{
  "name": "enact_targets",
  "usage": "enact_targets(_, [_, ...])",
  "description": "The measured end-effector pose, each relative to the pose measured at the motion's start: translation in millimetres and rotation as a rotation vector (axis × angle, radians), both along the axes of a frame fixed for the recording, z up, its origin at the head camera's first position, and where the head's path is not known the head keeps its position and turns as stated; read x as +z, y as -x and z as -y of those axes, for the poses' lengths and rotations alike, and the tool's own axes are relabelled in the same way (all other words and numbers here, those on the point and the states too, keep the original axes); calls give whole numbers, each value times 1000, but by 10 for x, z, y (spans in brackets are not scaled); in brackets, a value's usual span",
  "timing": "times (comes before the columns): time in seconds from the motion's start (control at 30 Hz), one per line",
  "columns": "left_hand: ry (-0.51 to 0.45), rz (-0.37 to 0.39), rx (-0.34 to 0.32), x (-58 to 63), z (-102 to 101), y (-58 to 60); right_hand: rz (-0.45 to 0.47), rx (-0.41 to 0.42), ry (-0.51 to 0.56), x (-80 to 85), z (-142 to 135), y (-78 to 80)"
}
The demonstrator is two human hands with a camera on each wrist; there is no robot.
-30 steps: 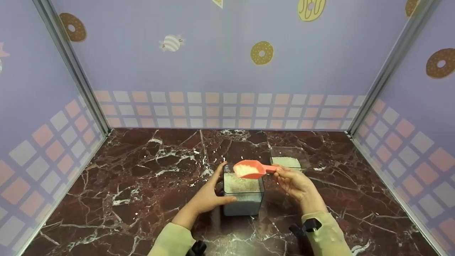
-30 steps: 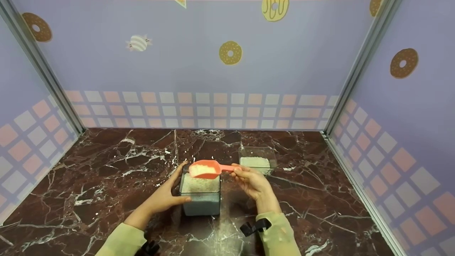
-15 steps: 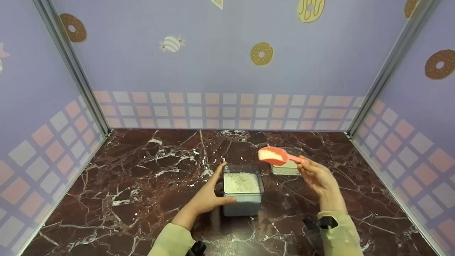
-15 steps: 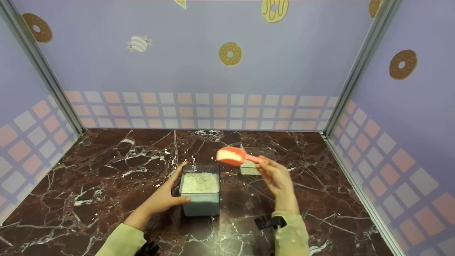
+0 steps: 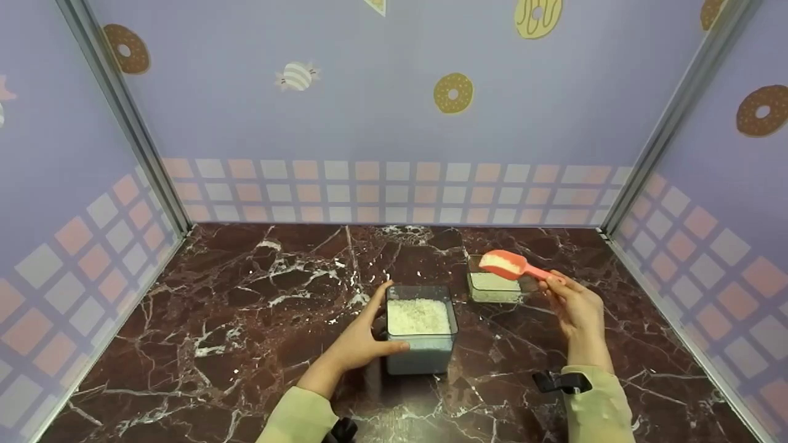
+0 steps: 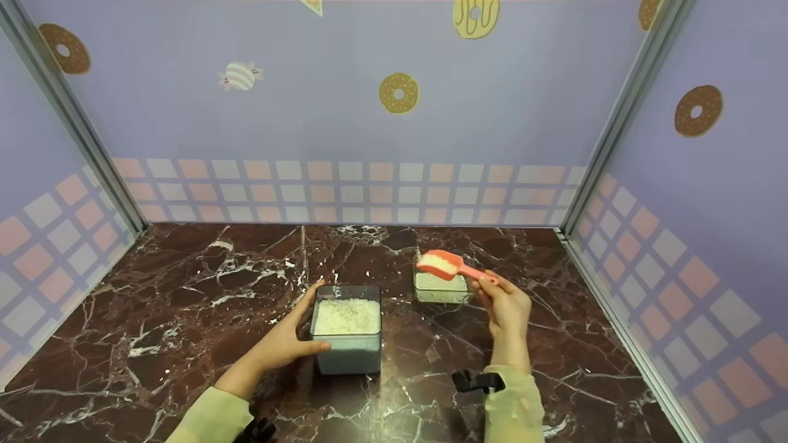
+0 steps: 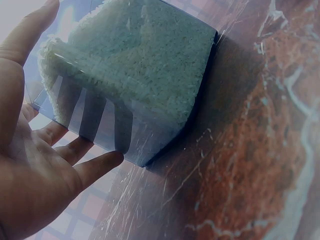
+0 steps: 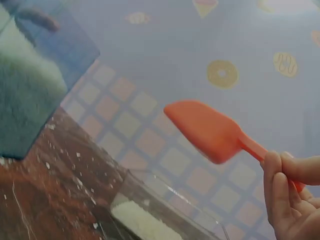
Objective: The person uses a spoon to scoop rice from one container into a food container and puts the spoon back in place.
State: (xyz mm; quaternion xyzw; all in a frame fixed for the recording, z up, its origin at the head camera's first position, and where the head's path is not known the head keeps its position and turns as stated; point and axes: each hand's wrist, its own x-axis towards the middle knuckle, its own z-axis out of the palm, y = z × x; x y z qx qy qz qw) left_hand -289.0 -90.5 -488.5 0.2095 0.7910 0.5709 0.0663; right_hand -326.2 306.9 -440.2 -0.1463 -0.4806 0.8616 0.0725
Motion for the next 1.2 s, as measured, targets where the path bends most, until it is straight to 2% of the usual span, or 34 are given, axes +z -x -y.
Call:
enact_targets(0.13, [26, 3, 2, 8, 4, -9, 2, -136, -196, -75, 31, 30])
enact_targets(0.23, [40, 1, 5, 11, 6, -9, -5, -198, -324, -121, 62, 61])
enact_targets(0.67, [71, -12, 28, 14, 6, -17, -67, -309, -693, -155, 220, 85])
enact_targets(0.83, [75, -15, 26, 10, 9, -13, -74, -349, -904, -148, 250, 69])
enact_targets(0.93, [77, -16, 24, 14, 7, -14, -117, -388, -1022, -141, 278, 60])
enact_targets(1.2, [64, 2, 4, 29, 4, -20, -305, -478, -1222, -129, 367, 42])
